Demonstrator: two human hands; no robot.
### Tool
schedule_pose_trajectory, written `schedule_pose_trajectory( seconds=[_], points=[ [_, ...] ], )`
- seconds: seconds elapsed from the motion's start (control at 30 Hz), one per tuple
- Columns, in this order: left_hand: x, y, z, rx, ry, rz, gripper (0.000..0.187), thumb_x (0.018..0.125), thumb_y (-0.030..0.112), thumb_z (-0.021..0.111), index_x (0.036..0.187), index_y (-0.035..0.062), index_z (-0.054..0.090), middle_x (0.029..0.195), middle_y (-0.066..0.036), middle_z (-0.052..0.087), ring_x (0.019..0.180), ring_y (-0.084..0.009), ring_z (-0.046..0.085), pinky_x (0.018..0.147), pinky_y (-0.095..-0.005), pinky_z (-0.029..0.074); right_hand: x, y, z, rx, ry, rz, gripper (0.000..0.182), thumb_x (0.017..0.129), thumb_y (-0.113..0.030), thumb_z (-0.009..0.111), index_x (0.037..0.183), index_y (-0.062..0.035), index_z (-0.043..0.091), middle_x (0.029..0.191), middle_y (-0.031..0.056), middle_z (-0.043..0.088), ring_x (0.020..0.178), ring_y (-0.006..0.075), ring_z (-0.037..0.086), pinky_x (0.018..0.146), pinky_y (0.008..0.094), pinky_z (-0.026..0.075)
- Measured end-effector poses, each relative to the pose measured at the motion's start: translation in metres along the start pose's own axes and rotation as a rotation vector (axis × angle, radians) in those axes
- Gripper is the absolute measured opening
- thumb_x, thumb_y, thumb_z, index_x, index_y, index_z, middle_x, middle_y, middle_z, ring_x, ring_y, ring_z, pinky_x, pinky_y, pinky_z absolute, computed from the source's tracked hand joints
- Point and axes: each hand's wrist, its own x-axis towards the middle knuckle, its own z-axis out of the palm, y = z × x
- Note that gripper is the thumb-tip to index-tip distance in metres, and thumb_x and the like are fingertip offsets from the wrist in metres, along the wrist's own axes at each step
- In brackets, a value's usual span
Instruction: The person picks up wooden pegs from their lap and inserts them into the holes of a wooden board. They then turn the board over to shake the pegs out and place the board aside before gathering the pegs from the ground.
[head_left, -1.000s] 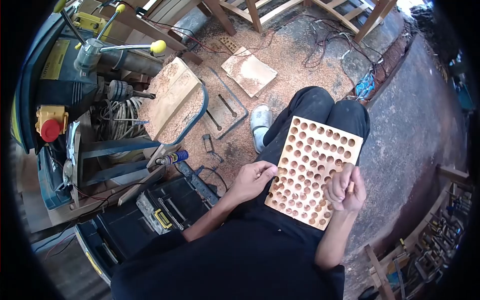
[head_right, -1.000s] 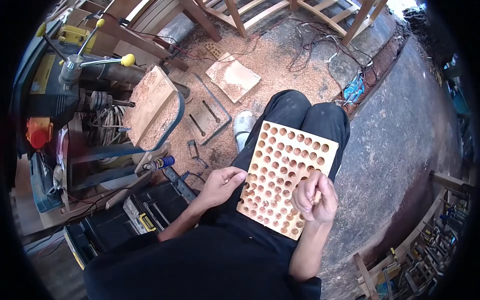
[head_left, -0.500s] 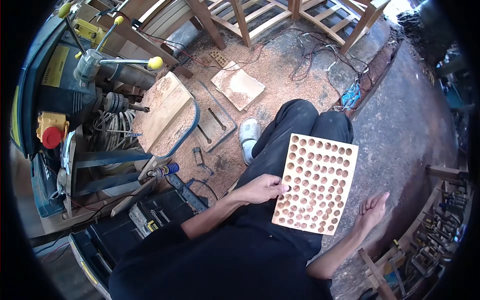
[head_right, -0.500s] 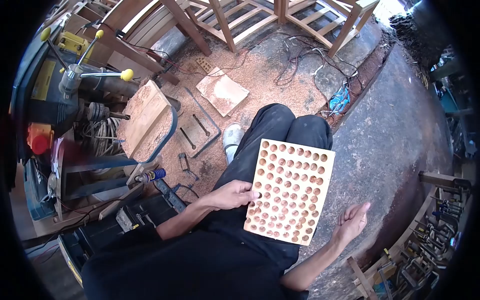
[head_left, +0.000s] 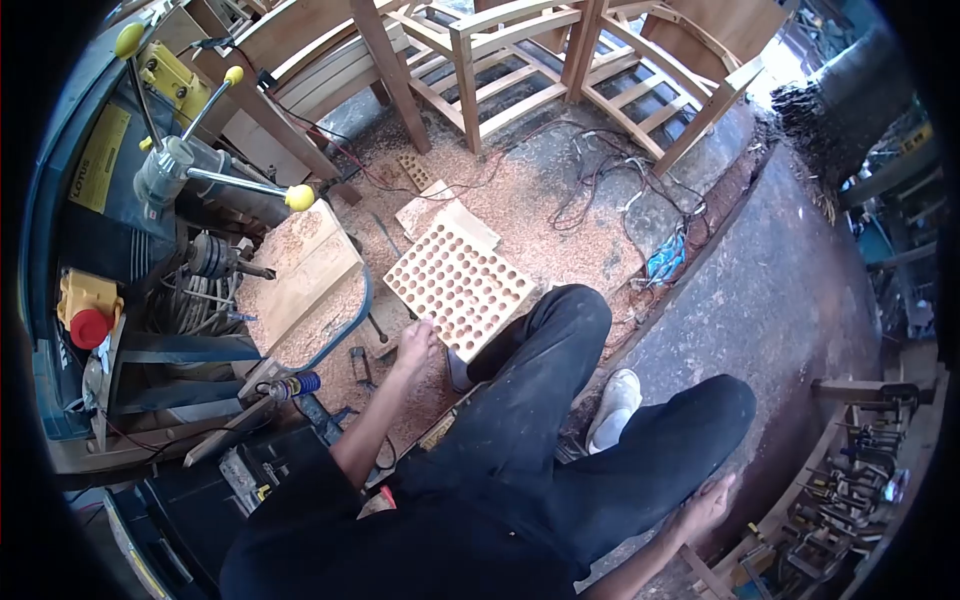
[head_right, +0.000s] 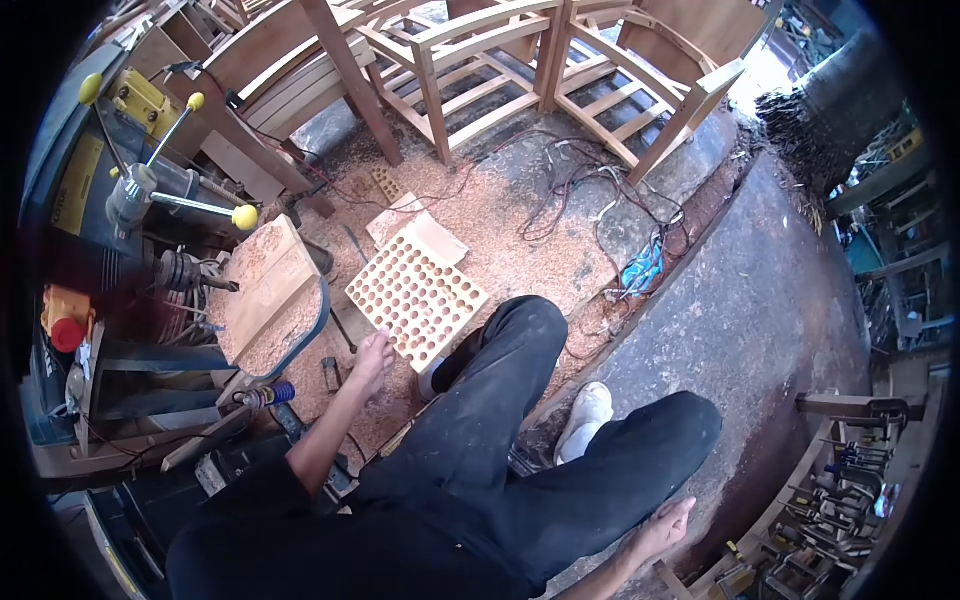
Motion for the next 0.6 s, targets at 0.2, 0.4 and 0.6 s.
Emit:
schedule_pose_trajectory(
  seconds=[0.2,0.4,0.6],
  points=[
    [0.18,-0.055,-0.036,0.014,0.251,-0.039,0.032,0.102,0.032,0.048,0.078,0.0111,0.05,0.055,0.004,0.044,0.035,-0.0087,0.035,0.032,-0.0266,0.022,-0.011,-0.053,-0.021,-0.019,0.108,0.037,0.05,0.104,-0.036,0.048,0.061,-0.0155,0.033,0.052,-0.0062,0.03,0.042,0.0029,0.026,0.038,0.0213,0.018],
    [0.269,0.005,-0.034,-0.097,0.39,-0.11,0.033,0.103,0.037,0.046,0.085,0.0106,0.051,0.062,0.001,0.048,0.041,-0.0079,0.037,0.034,-0.0243,0.022,-0.017,-0.032,-0.06,-0.281,0.288,-0.049,0.046,0.103,-0.034,0.052,0.062,-0.0191,0.034,0.057,-0.0097,0.029,0.049,0.0007,0.025,0.044,0.0226,0.017],
    [0.266,0.048,-0.032,-0.208,0.374,-0.044,0.029,0.101,0.032,0.045,0.082,0.0114,0.05,0.058,0.004,0.044,0.039,-0.0065,0.034,0.034,-0.0225,0.022,-0.017,-0.051,-0.022,-0.199,0.198,0.028,0.049,0.104,-0.034,0.048,0.061,-0.0142,0.036,0.056,-0.0085,0.031,0.049,0.0016,0.027,0.045,0.0226,0.019]
  ],
)
